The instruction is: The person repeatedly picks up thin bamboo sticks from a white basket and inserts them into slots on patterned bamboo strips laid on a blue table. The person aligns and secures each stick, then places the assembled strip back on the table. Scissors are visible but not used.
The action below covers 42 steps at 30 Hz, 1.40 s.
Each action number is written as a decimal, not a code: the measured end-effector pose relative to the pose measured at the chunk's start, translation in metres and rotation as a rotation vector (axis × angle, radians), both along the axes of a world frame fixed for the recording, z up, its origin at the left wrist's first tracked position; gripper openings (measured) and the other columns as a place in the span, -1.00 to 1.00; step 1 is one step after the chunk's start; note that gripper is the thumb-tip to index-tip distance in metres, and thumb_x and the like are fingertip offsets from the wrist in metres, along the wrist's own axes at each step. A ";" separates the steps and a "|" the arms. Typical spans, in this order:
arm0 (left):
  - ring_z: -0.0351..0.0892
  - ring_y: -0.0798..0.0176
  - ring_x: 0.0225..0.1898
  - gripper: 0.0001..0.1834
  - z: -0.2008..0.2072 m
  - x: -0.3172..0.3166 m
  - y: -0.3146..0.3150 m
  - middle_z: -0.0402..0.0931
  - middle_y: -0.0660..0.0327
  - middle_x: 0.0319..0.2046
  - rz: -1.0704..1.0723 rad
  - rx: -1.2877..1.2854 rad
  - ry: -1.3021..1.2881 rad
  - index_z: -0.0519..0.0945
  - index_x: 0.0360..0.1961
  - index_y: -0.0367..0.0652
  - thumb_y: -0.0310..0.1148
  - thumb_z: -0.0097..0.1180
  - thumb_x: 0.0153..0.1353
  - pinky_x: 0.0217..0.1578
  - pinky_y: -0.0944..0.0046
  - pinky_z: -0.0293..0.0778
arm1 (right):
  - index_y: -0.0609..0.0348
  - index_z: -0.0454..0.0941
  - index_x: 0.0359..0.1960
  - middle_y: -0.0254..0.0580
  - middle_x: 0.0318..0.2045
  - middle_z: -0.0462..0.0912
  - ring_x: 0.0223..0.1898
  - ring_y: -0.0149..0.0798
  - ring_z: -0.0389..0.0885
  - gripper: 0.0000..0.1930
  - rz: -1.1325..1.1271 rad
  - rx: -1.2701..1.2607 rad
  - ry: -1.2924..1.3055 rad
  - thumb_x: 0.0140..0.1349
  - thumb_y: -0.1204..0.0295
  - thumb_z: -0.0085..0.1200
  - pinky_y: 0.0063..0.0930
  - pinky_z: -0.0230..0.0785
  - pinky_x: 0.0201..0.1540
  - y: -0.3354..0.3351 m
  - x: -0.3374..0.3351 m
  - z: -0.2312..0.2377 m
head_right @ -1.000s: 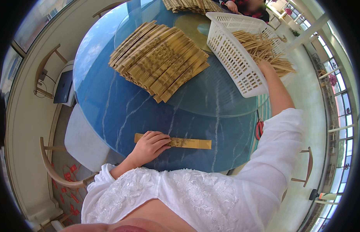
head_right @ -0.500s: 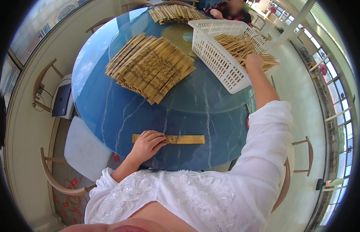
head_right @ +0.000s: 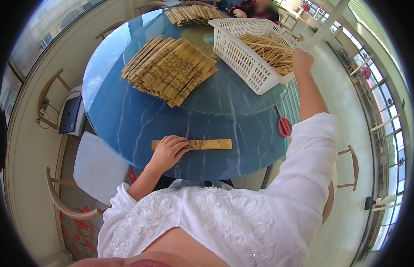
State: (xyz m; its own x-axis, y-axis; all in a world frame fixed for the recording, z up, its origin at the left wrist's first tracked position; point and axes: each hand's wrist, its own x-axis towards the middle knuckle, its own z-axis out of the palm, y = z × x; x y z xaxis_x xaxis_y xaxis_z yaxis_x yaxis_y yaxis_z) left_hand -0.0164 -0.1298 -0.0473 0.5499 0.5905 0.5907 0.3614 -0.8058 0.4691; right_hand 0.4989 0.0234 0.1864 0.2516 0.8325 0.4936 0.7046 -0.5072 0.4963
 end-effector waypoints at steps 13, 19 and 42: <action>0.58 0.06 0.02 -0.63 0.020 -0.001 -0.006 0.63 0.15 -0.07 0.091 -0.049 -0.089 0.63 0.02 -0.16 -0.38 0.32 0.17 0.06 0.09 0.48 | -0.19 0.47 0.11 -0.07 -0.51 0.66 -0.49 0.04 0.66 -0.73 0.399 0.131 0.291 0.43 0.18 -0.03 -0.10 0.41 -0.50 -0.159 -0.170 -0.065; 0.60 0.33 -0.11 -0.43 0.055 -0.011 -0.006 0.61 0.08 -0.05 -0.168 -0.843 -0.728 0.37 0.33 -0.25 -0.41 0.22 0.33 -0.14 0.33 0.58 | -0.12 0.54 0.09 -0.18 -0.64 0.58 -0.63 -0.08 0.59 -0.72 0.556 0.086 0.351 0.38 0.24 0.08 -0.23 0.32 -0.62 -0.200 -0.198 -0.122; 0.10 0.59 -0.59 -0.65 0.045 0.003 -0.034 0.26 0.43 -0.55 -0.014 -1.138 -0.541 0.54 -0.02 -0.25 -0.17 -0.13 0.55 -0.59 0.51 0.05 | -0.02 0.56 0.07 -0.35 -0.60 0.43 -0.59 -0.36 0.51 -0.60 0.837 0.148 0.300 0.13 0.45 0.14 -0.50 0.35 -0.57 -0.221 -0.233 -0.144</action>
State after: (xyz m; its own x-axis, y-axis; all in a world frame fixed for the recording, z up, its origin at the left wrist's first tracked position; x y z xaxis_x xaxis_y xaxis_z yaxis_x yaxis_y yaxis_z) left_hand -0.0133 -0.1642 -0.0023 0.4073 0.9082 -0.0964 -0.0987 0.1487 0.9839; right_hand 0.2659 -0.1980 0.0423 -0.2728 0.7346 0.6213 0.9615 0.1857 0.2027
